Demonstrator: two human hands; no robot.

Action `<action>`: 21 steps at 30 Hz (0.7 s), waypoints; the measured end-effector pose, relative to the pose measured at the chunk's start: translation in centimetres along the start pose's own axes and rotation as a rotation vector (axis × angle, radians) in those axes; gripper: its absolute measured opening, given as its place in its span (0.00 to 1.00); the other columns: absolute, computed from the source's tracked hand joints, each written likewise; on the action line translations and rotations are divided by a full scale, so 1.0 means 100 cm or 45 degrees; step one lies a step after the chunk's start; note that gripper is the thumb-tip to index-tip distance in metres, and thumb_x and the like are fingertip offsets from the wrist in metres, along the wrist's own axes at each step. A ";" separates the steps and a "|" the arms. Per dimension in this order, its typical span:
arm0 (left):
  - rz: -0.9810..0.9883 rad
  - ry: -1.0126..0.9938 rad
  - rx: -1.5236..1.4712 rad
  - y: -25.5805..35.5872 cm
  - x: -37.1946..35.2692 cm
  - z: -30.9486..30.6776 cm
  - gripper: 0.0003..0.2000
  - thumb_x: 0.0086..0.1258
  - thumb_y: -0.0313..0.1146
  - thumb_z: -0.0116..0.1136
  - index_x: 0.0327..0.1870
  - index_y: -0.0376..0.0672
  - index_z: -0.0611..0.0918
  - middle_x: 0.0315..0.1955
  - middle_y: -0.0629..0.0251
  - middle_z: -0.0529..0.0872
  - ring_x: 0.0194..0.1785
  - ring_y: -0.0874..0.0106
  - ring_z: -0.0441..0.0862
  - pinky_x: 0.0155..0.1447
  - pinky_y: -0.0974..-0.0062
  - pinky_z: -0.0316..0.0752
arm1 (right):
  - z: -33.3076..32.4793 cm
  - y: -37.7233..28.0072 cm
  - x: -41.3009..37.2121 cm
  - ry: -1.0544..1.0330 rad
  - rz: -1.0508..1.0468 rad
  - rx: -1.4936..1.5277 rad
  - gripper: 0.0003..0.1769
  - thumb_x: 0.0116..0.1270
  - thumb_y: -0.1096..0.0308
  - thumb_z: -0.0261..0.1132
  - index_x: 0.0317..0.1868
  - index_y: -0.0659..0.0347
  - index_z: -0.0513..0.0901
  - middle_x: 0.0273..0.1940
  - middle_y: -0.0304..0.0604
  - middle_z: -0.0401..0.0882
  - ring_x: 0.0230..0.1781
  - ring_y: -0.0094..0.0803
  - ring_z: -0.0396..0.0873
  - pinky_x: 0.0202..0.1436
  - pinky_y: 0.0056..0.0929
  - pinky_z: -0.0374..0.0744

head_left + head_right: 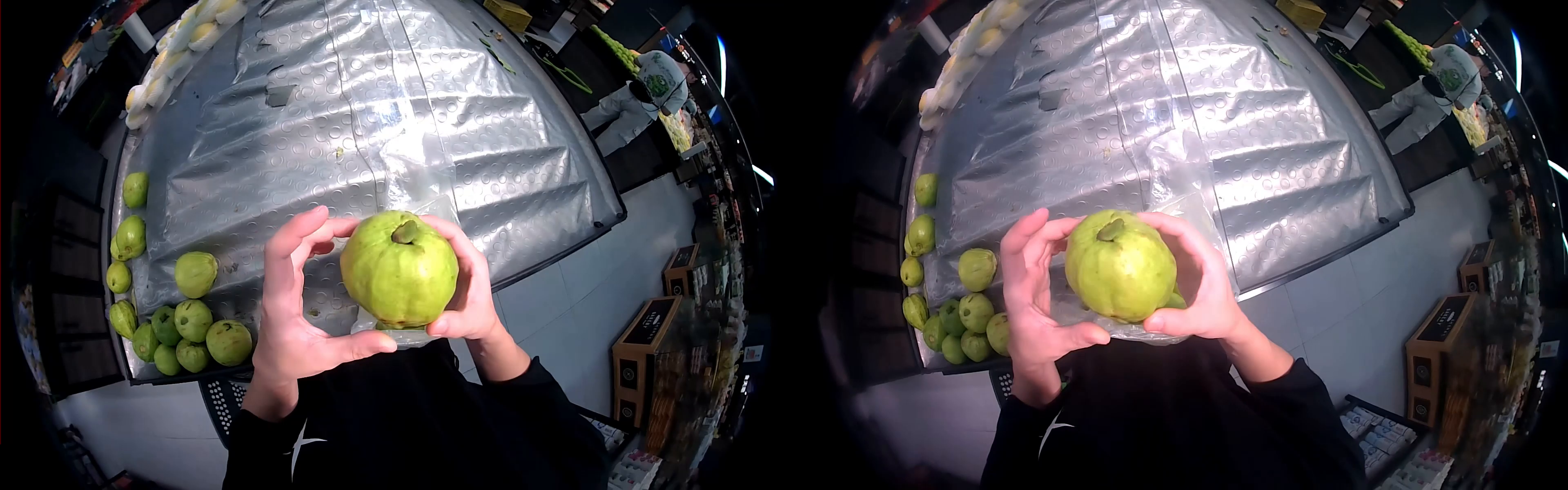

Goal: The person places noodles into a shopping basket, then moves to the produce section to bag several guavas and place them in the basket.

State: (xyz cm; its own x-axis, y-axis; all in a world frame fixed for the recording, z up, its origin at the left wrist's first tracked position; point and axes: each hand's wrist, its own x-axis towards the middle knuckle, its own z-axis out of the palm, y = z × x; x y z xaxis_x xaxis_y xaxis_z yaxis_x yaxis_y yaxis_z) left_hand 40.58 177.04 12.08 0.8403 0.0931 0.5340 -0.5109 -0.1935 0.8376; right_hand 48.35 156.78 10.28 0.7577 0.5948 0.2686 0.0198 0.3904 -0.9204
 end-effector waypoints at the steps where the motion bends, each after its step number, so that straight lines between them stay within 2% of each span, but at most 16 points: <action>1: 0.002 -0.043 0.151 0.001 0.001 -0.002 0.56 0.40 0.48 0.87 0.71 0.38 0.62 0.59 0.52 0.76 0.64 0.61 0.76 0.63 0.63 0.72 | -0.003 0.000 -0.002 0.090 0.064 0.199 0.59 0.45 0.52 0.84 0.72 0.70 0.64 0.64 0.52 0.73 0.64 0.39 0.75 0.71 0.37 0.70; 2: -0.013 0.148 0.210 0.003 0.001 0.005 0.49 0.43 0.56 0.84 0.64 0.38 0.71 0.56 0.55 0.79 0.59 0.66 0.80 0.55 0.71 0.74 | -0.012 0.000 -0.008 0.136 0.140 0.203 0.59 0.46 0.46 0.80 0.71 0.72 0.63 0.65 0.53 0.72 0.64 0.40 0.75 0.71 0.38 0.70; 3: -0.016 0.152 0.210 0.004 -0.001 0.003 0.49 0.43 0.56 0.84 0.64 0.38 0.71 0.56 0.55 0.79 0.59 0.66 0.80 0.55 0.71 0.74 | -0.018 -0.003 -0.010 0.191 0.153 0.204 0.60 0.47 0.41 0.77 0.71 0.73 0.63 0.64 0.54 0.73 0.65 0.40 0.74 0.71 0.38 0.70; 5: -0.322 -0.081 0.643 0.006 -0.004 -0.005 0.38 0.45 0.56 0.82 0.51 0.39 0.79 0.46 0.59 0.84 0.47 0.71 0.85 0.42 0.76 0.76 | -0.035 -0.010 -0.014 0.237 0.162 0.123 0.59 0.48 0.40 0.76 0.71 0.73 0.64 0.63 0.54 0.73 0.65 0.40 0.74 0.71 0.38 0.70; 6: -0.429 -0.075 0.549 0.004 -0.004 -0.004 0.28 0.48 0.55 0.81 0.34 0.39 0.82 0.28 0.63 0.85 0.27 0.76 0.82 0.29 0.77 0.71 | -0.042 -0.012 -0.015 0.239 0.162 0.123 0.59 0.48 0.40 0.76 0.71 0.73 0.64 0.63 0.54 0.73 0.65 0.40 0.74 0.71 0.38 0.70; 7: -0.429 -0.078 0.547 0.003 -0.006 -0.004 0.28 0.48 0.55 0.81 0.34 0.39 0.82 0.28 0.63 0.85 0.27 0.76 0.82 0.29 0.77 0.71 | -0.047 -0.013 -0.017 0.236 0.185 0.068 0.57 0.49 0.43 0.76 0.71 0.73 0.65 0.63 0.53 0.74 0.65 0.40 0.74 0.70 0.38 0.70; 9: -0.730 -0.211 0.608 0.001 -0.013 -0.002 0.25 0.49 0.51 0.81 0.25 0.38 0.80 0.14 0.68 0.78 0.15 0.76 0.72 0.23 0.75 0.66 | -0.053 -0.009 -0.019 0.239 0.203 0.012 0.55 0.50 0.46 0.77 0.71 0.73 0.66 0.63 0.52 0.74 0.65 0.39 0.74 0.70 0.37 0.70; 10: -0.756 -0.216 0.571 0.000 -0.014 -0.001 0.20 0.56 0.43 0.77 0.22 0.37 0.79 0.09 0.69 0.74 0.13 0.78 0.67 0.22 0.76 0.63 | -0.055 -0.006 -0.019 0.181 0.253 -0.031 0.52 0.51 0.49 0.77 0.70 0.72 0.67 0.63 0.51 0.75 0.64 0.38 0.74 0.70 0.37 0.70; 11: -0.757 -0.217 0.571 0.000 -0.014 -0.001 0.20 0.56 0.43 0.77 0.22 0.37 0.79 0.09 0.69 0.74 0.13 0.78 0.67 0.22 0.76 0.63 | -0.056 -0.004 -0.020 0.120 0.304 -0.074 0.50 0.52 0.53 0.77 0.70 0.71 0.68 0.63 0.50 0.75 0.64 0.37 0.74 0.70 0.36 0.69; 12: -0.815 -0.241 0.446 -0.001 -0.013 -0.003 0.18 0.61 0.39 0.73 0.22 0.36 0.79 0.10 0.69 0.74 0.15 0.80 0.67 0.22 0.77 0.63 | -0.055 -0.002 -0.020 0.064 0.335 -0.019 0.45 0.53 0.60 0.77 0.69 0.70 0.69 0.62 0.48 0.76 0.64 0.34 0.74 0.71 0.35 0.68; 13: -0.871 -0.264 0.322 -0.001 -0.013 -0.004 0.16 0.65 0.35 0.69 0.23 0.35 0.78 0.11 0.68 0.74 0.16 0.82 0.67 0.23 0.78 0.62 | -0.054 -0.001 -0.019 0.063 0.335 -0.016 0.45 0.53 0.60 0.77 0.69 0.70 0.69 0.62 0.48 0.76 0.64 0.34 0.74 0.71 0.35 0.68; 14: -0.872 -0.262 0.324 -0.003 -0.013 -0.006 0.16 0.65 0.35 0.69 0.23 0.35 0.78 0.11 0.68 0.74 0.16 0.82 0.67 0.23 0.78 0.62 | -0.053 -0.001 -0.019 0.010 0.405 -0.072 0.44 0.53 0.61 0.76 0.69 0.70 0.71 0.61 0.47 0.77 0.64 0.34 0.73 0.71 0.34 0.68; 16: -0.647 -0.112 0.127 -0.010 -0.016 -0.010 0.14 0.72 0.29 0.60 0.24 0.33 0.76 0.14 0.69 0.73 0.21 0.85 0.66 0.25 0.78 0.61 | -0.053 0.003 -0.017 -0.055 0.479 -0.239 0.40 0.51 0.65 0.75 0.65 0.70 0.75 0.57 0.46 0.80 0.63 0.33 0.74 0.69 0.33 0.69; 19: -0.625 -0.017 0.002 -0.007 -0.010 -0.002 0.15 0.76 0.29 0.56 0.24 0.34 0.74 0.16 0.71 0.72 0.24 0.85 0.64 0.27 0.78 0.61 | -0.044 0.000 -0.007 -0.132 0.583 -0.428 0.39 0.49 0.65 0.76 0.63 0.71 0.77 0.58 0.47 0.80 0.61 0.33 0.75 0.66 0.33 0.72; 20: -0.566 0.000 0.009 -0.009 -0.011 0.001 0.17 0.77 0.30 0.54 0.24 0.35 0.73 0.17 0.72 0.71 0.24 0.85 0.63 0.28 0.78 0.60 | -0.041 0.002 -0.004 -0.130 0.582 -0.525 0.40 0.48 0.60 0.77 0.62 0.70 0.77 0.55 0.51 0.82 0.57 0.37 0.79 0.62 0.33 0.75; 21: -0.562 -0.003 0.011 -0.007 -0.010 0.003 0.17 0.77 0.30 0.54 0.24 0.35 0.73 0.17 0.72 0.71 0.24 0.85 0.63 0.28 0.78 0.60 | -0.039 0.003 -0.001 -0.129 0.577 -0.524 0.40 0.48 0.60 0.77 0.62 0.70 0.77 0.55 0.51 0.82 0.57 0.37 0.79 0.62 0.33 0.75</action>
State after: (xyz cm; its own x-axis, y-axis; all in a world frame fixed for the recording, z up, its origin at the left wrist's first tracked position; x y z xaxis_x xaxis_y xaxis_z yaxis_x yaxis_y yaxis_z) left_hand 40.21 176.81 10.91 0.9781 0.1667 0.1247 -0.1010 -0.1439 0.9844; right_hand 50.78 154.10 8.91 0.6845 0.7094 -0.1678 -0.0243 -0.2078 -0.9779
